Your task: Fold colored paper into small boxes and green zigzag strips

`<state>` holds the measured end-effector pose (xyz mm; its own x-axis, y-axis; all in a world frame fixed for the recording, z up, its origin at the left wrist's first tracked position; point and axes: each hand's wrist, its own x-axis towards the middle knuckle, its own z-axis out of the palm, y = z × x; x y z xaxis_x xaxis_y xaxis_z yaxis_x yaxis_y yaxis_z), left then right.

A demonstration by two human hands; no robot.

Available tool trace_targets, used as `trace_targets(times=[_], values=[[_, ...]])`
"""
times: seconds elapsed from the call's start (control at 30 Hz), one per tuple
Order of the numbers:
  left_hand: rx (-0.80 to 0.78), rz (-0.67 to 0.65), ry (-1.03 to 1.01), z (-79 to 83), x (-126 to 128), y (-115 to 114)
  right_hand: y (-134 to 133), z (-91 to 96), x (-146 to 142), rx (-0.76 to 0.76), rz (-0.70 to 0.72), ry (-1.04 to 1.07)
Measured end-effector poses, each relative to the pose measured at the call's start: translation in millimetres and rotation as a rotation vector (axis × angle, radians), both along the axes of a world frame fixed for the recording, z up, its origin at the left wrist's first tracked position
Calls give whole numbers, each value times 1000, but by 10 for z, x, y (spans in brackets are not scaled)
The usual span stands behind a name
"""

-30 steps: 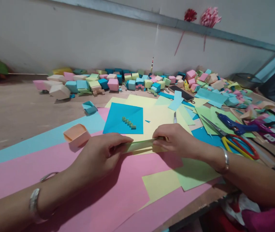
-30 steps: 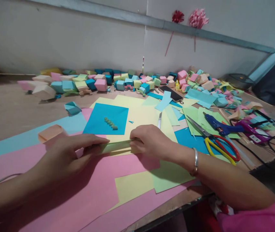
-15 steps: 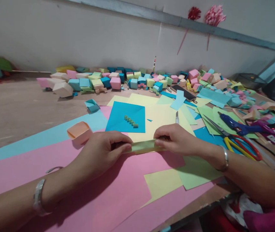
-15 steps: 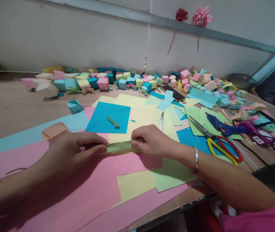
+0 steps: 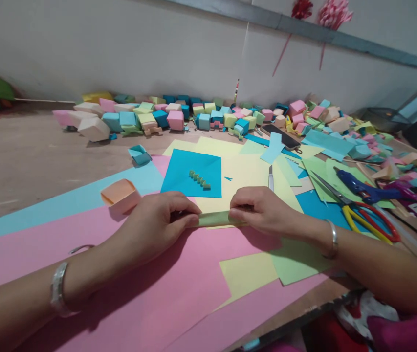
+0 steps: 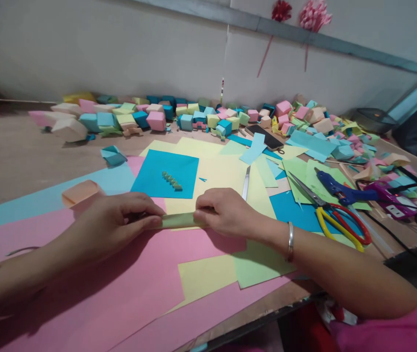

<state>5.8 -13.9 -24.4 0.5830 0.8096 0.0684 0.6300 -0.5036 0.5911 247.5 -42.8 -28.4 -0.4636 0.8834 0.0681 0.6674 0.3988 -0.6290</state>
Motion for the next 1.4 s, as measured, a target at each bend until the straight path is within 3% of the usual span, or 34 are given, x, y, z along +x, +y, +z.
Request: trace_targets(times=[0.3,0.63,0.9,1.03,1.2,1.33,1.4], values=[[-17,16,28,-22,-20,38,14,-49,-45,16,-70,-138],[106,-12,-8,-111,-24,73,-39,-81,-81,32,-179,-87],[41,42,-40,-115,-33,75,-15,-133,-76,18,-220,-6],[81,-63,-47,-178,-39,86,-18,-160,-80,75,-237,-25],[230,-178,48,-226,-62,89,4,-169,-67,147,-170,-99],[516,-247,139,-121,-23,-35,1,-167,-68,167,-157,-129],[624,-351,224,-84,5,-134,-7,-160,-75,182,-165,-143]])
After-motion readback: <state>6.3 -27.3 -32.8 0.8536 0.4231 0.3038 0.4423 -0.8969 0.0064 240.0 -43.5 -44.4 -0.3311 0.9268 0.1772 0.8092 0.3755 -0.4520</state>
